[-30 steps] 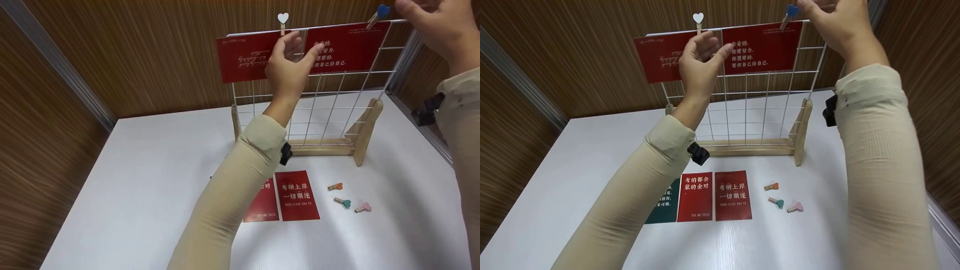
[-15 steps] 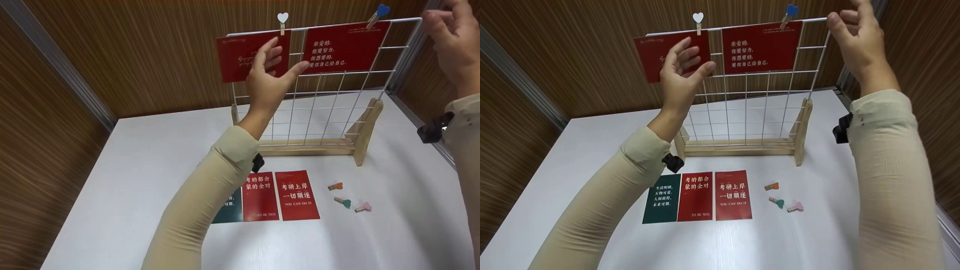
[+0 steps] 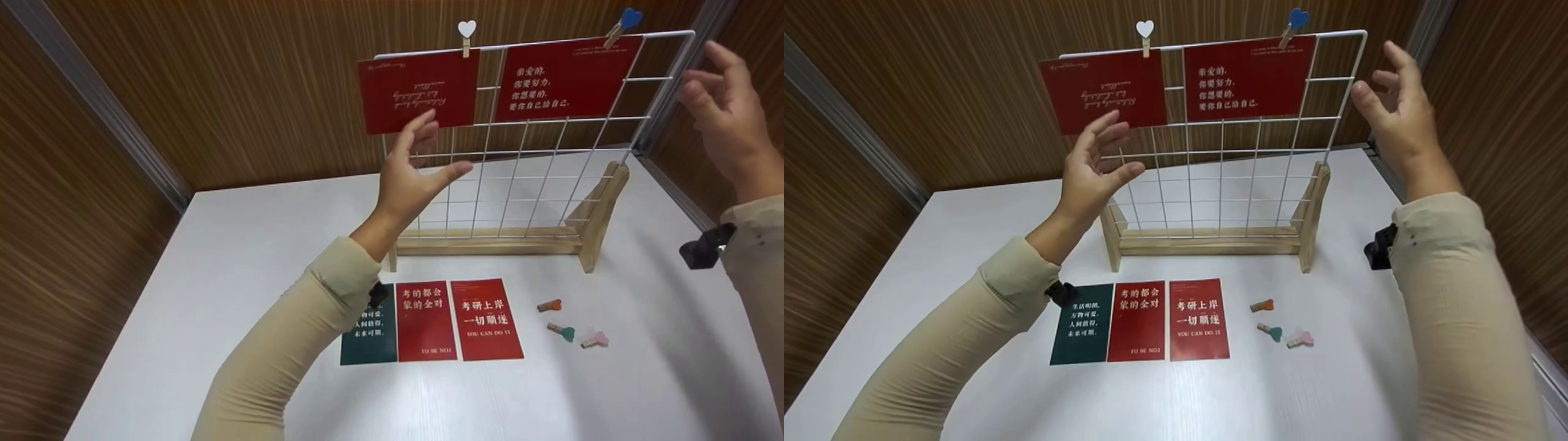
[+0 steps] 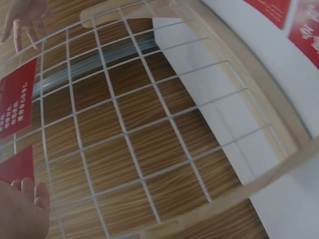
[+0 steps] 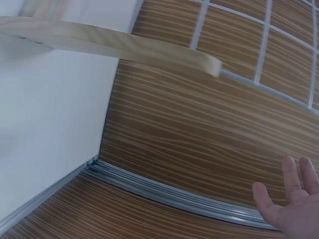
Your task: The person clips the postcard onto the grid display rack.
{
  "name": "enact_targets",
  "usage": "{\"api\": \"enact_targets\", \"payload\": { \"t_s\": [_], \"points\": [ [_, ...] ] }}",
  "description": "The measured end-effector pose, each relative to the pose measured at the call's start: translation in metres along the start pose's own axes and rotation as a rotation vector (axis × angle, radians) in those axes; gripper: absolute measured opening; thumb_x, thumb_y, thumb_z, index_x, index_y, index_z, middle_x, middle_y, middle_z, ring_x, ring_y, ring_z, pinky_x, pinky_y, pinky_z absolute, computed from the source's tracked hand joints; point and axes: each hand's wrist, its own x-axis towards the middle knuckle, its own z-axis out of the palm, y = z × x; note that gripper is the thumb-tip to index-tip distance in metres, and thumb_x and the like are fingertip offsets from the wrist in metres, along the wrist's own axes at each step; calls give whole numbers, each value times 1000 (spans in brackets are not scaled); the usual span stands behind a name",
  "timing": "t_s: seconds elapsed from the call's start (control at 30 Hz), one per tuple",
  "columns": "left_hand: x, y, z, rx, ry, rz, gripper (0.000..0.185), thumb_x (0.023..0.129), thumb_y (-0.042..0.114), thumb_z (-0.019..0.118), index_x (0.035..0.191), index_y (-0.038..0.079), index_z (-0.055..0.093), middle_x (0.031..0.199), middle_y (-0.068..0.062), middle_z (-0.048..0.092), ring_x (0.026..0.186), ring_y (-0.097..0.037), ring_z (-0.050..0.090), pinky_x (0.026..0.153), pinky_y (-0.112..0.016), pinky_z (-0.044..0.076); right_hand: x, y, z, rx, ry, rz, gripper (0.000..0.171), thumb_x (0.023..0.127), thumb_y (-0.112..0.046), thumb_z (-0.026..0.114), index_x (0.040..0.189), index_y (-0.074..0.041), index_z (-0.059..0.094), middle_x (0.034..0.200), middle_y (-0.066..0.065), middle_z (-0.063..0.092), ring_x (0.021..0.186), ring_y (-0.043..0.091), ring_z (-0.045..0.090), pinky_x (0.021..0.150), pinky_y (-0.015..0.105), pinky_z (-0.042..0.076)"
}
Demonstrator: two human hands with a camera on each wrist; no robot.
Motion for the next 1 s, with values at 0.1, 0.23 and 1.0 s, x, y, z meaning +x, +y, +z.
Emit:
{"api": "enact_targets", "payload": {
  "t_s": [0.1, 0.23, 1.0],
  "points": [
    [-12, -9, -9, 28, -48, -30, 80, 78, 23, 80, 143, 8, 37, 137, -8, 48, 122, -12, 45, 96, -26, 39, -8, 10, 3, 26, -29, 14, 65, 94, -35, 55, 150, -30, 23, 147, 12, 36, 129, 15, 39, 108, 31, 24],
    [-30, -25, -25, 95, -82, -71, 80, 78, 24, 80, 143, 8, 37, 138, -8, 48, 124, -16, 45, 99, -32, 38, -19, 23, 6, 86, -66, 25, 69, 93, -31, 57, 151, -27, 20, 148, 19, 31, 129, 20, 37, 110, 33, 21],
    [-125, -97, -92, 313, -108, -490, 89, 73, 34, 83, 146, 15, 36, 145, -8, 42, 129, -26, 41, 103, -46, 35, -92, 78, 9, -86, -379, 213, 76, 99, -32, 45, 152, -27, -9, 152, 31, 6, 130, 57, 17, 94, 75, 17]
  ]
}}
